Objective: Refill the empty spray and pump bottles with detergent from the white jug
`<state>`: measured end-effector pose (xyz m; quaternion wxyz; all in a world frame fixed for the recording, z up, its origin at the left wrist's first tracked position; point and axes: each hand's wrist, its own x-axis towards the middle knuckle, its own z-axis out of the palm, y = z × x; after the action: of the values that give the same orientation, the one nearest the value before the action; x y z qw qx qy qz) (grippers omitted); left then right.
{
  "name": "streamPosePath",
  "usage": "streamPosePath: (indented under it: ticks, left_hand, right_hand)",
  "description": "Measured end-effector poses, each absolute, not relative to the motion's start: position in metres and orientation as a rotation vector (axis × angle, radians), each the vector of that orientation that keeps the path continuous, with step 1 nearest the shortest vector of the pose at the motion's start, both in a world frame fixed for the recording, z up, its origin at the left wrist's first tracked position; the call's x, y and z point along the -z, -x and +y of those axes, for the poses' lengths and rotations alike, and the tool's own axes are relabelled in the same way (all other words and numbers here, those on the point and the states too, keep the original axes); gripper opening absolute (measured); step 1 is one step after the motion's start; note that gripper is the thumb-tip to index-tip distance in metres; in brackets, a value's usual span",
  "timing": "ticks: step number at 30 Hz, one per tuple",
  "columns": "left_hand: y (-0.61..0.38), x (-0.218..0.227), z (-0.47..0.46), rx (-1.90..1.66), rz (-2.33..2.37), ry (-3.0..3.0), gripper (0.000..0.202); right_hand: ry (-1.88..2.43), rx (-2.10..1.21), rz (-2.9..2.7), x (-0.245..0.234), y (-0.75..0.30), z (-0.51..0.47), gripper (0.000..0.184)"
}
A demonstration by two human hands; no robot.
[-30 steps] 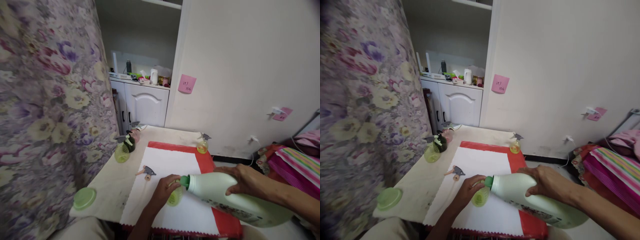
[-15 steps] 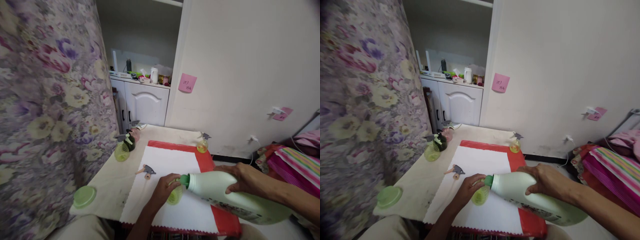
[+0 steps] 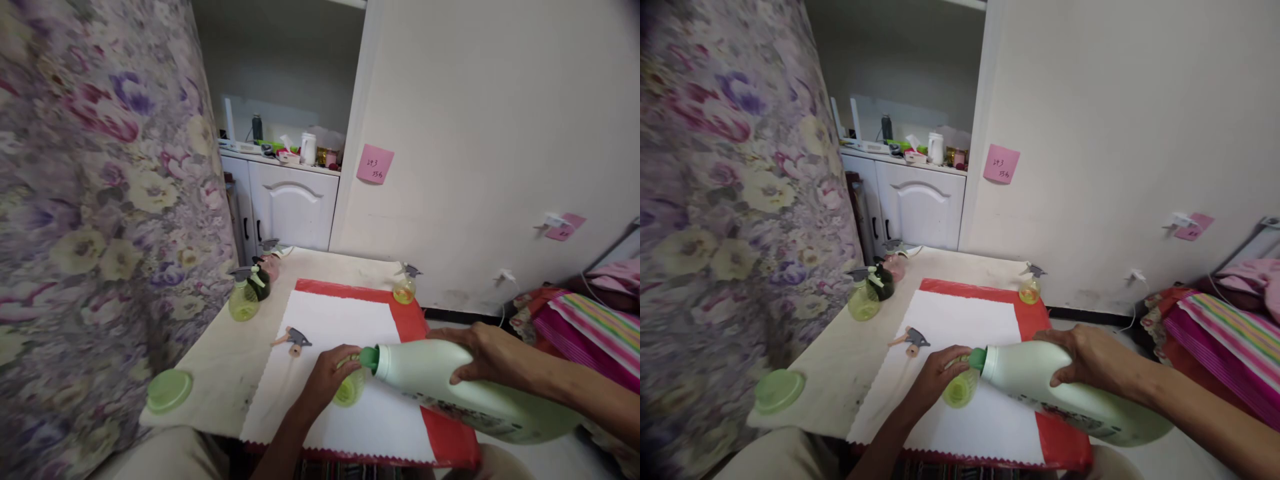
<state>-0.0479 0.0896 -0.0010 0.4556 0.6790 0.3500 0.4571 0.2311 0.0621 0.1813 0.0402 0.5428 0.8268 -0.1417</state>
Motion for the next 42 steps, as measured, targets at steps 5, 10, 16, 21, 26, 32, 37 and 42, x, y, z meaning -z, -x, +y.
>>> streamPosePath:
  ticks: [5, 10, 16, 21, 26, 32, 37, 42]
  left_hand:
    - [0.0476, 0.0031, 0.0901, -1.127, 0.875, -1.673, 0.024]
    - [0.0476, 0.0035, 0.0909, -1.126, 0.872, -1.665, 0.024]
    - [0.0486, -0.0018, 0.0889, -1.13, 0.863, -1.673, 0.023]
    - [0.0488, -0.0022, 0.0885, -1.124, 0.864, -1.679, 0.024]
    - [0.048, -0.0005, 0.0897, -1.119, 0.871, -1.669, 0.023]
    - [0.0477, -0.0022, 0.089, -1.122, 0.85, -1.673, 0.023]
    - [0.0475, -0.002, 0.0894, -1.12, 0.843, -1.672, 0.023]
    - [0.0475, 0.0002, 0.0911, -1.13, 0.84, -1.684, 0.021]
  right_hand:
    - [-1.606, 0.511, 2.578, -0.1794, -0.2364, 0.0632, 0.049]
    - [-1.602, 0.496, 2.578, -0.1775, -0.2388, 0.0652, 0.056]
    - [-1.612, 0.53, 2.578, -0.1833, -0.2335, 0.0631, 0.052]
    - [-1.604, 0.462, 2.576, -0.1814, -0.2355, 0.0652, 0.05]
    - [-1.617, 0.471, 2.578, -0.1792, -0.2369, 0.066, 0.055]
    - [-1.623, 0.525, 2.599, -0.1862, -0.2329, 0.0612, 0.051]
    - [-1.598, 0.536, 2.58, -0.1835, -0.2364, 0.0641, 0.049]
    - [-1.597, 0.523, 2.595, -0.1836, -0.2364, 0.0635, 0.049]
